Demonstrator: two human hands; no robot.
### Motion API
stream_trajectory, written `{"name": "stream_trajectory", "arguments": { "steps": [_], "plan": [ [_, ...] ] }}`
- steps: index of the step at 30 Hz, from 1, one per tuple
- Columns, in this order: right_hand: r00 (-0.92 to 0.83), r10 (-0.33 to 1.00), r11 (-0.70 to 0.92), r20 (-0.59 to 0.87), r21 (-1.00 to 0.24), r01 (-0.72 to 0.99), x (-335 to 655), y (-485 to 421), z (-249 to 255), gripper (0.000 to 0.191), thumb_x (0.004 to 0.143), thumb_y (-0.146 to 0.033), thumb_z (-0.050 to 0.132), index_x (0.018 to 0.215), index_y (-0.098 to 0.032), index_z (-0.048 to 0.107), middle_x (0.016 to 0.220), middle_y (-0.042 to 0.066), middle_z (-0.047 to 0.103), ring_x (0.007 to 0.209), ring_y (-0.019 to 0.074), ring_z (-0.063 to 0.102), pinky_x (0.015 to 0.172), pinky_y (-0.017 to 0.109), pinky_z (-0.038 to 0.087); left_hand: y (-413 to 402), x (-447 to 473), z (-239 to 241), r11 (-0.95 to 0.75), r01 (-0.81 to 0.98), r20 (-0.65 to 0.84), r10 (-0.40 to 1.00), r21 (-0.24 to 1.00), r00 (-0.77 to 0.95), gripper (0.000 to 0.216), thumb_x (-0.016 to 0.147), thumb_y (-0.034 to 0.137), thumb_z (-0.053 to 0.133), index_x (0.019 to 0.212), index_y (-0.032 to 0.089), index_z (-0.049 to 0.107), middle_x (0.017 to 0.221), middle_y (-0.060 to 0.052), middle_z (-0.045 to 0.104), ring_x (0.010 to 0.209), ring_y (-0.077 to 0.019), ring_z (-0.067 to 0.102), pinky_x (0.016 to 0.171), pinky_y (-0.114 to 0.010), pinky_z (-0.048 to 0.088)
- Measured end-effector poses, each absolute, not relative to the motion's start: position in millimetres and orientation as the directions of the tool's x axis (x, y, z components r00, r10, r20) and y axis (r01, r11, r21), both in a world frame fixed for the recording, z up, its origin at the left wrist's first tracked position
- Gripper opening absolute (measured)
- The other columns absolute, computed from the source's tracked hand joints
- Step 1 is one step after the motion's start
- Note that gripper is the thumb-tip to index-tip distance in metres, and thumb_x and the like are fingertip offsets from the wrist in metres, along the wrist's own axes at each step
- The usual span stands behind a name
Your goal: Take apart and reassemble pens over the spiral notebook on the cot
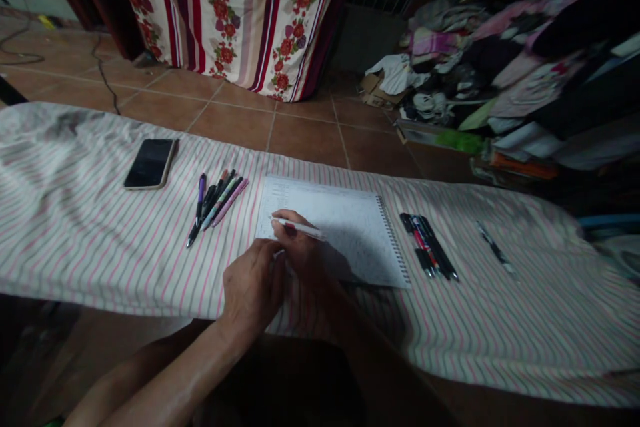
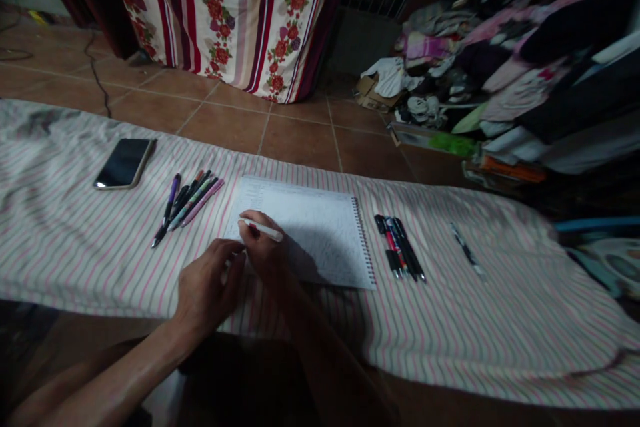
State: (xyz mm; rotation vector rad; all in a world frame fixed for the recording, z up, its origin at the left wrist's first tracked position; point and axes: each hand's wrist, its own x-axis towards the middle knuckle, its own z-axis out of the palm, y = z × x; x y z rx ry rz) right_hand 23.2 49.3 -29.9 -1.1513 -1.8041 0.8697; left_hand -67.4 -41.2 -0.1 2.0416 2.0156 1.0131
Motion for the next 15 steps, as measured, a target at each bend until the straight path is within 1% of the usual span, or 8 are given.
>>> {"name": "stream_trajectory", "arguments": {
  "steps": [3, 5, 9, 11, 12, 15],
  "plan": [
    [-0.286, 0.879, 0.467, 0.381, -0.809, 0.357, 23.6, 48.5, -29.8, 0.020, 0.083, -0.028, 0.048, 0.094, -0.022, 0.064, 0.087, 0.004, 0.066, 0.077, 0.0155, 0.060, 0.075, 0.030, 0.049, -40.6, -64.6, -0.2, -0.182, 0.772, 0.468, 0.868, 0.609, -0.165, 0.021, 0.089, 0.024, 0.043, 0.108, 0.019, 0.048, 0.078, -0.001, 0.064, 0.064, -0.0126, 0.061, 0.058, -0.024, 0.044],
    [-0.279, 0.860, 0.506, 0.427, -0.782, 0.365, 24.1, 47.7, -29.1, 0.020, 0.083, -0.025, 0.048, 0.094, -0.022, 0.064, 0.088, 0.004, 0.066, 0.080, 0.0170, 0.060, 0.078, 0.032, 0.049, -41.0, -60.8, -1.6, -0.251, 0.726, 0.505, 0.850, 0.640, -0.151, 0.024, 0.087, 0.024, 0.045, 0.111, 0.019, 0.045, 0.077, -0.001, 0.064, 0.064, -0.0128, 0.061, 0.058, -0.024, 0.046],
    [-0.259, 0.874, 0.484, 0.411, -0.784, 0.390, 27.5, 46.9, -25.8, 0.019, 0.082, -0.024, 0.050, 0.094, -0.023, 0.065, 0.085, 0.005, 0.066, 0.079, 0.0185, 0.060, 0.075, 0.033, 0.051, -43.7, -50.9, -5.1, -0.314, 0.671, 0.515, 0.849, 0.671, -0.118, 0.028, 0.085, 0.024, 0.049, 0.112, 0.019, 0.044, 0.078, -0.002, 0.066, 0.065, -0.0136, 0.062, 0.059, -0.025, 0.048],
    [-0.224, 0.903, 0.425, 0.365, -0.836, 0.347, 29.6, 47.5, -23.2, 0.019, 0.081, -0.027, 0.051, 0.092, -0.022, 0.065, 0.083, 0.005, 0.066, 0.075, 0.0177, 0.061, 0.070, 0.032, 0.051, -44.9, -47.2, -5.7, -0.325, 0.660, 0.516, 0.850, 0.677, -0.111, 0.025, 0.085, 0.024, 0.049, 0.110, 0.019, 0.046, 0.075, -0.002, 0.065, 0.063, -0.0137, 0.061, 0.058, -0.025, 0.047],
    [-0.196, 0.928, 0.364, 0.316, -0.881, 0.304, 30.5, 47.9, -21.3, 0.019, 0.080, -0.029, 0.052, 0.092, -0.022, 0.065, 0.079, 0.004, 0.066, 0.071, 0.0167, 0.061, 0.066, 0.031, 0.051, -45.2, -45.9, -5.6, -0.329, 0.656, 0.515, 0.851, 0.680, -0.107, 0.022, 0.085, 0.023, 0.048, 0.107, 0.018, 0.047, 0.074, -0.001, 0.065, 0.062, -0.0136, 0.061, 0.057, -0.025, 0.047],
    [-0.151, 0.984, 0.112, 0.095, -0.988, 0.108, 34.0, 48.9, -12.8, 0.023, 0.076, -0.034, 0.056, 0.092, -0.018, 0.064, 0.062, 0.000, 0.062, 0.056, 0.0127, 0.058, 0.054, 0.025, 0.049, -44.9, -43.5, -4.5, -0.329, 0.646, 0.507, 0.856, 0.689, -0.105, 0.016, 0.086, 0.019, 0.043, 0.100, 0.018, 0.050, 0.070, -0.002, 0.065, 0.059, -0.0130, 0.060, 0.055, -0.024, 0.046]
  ]
}}
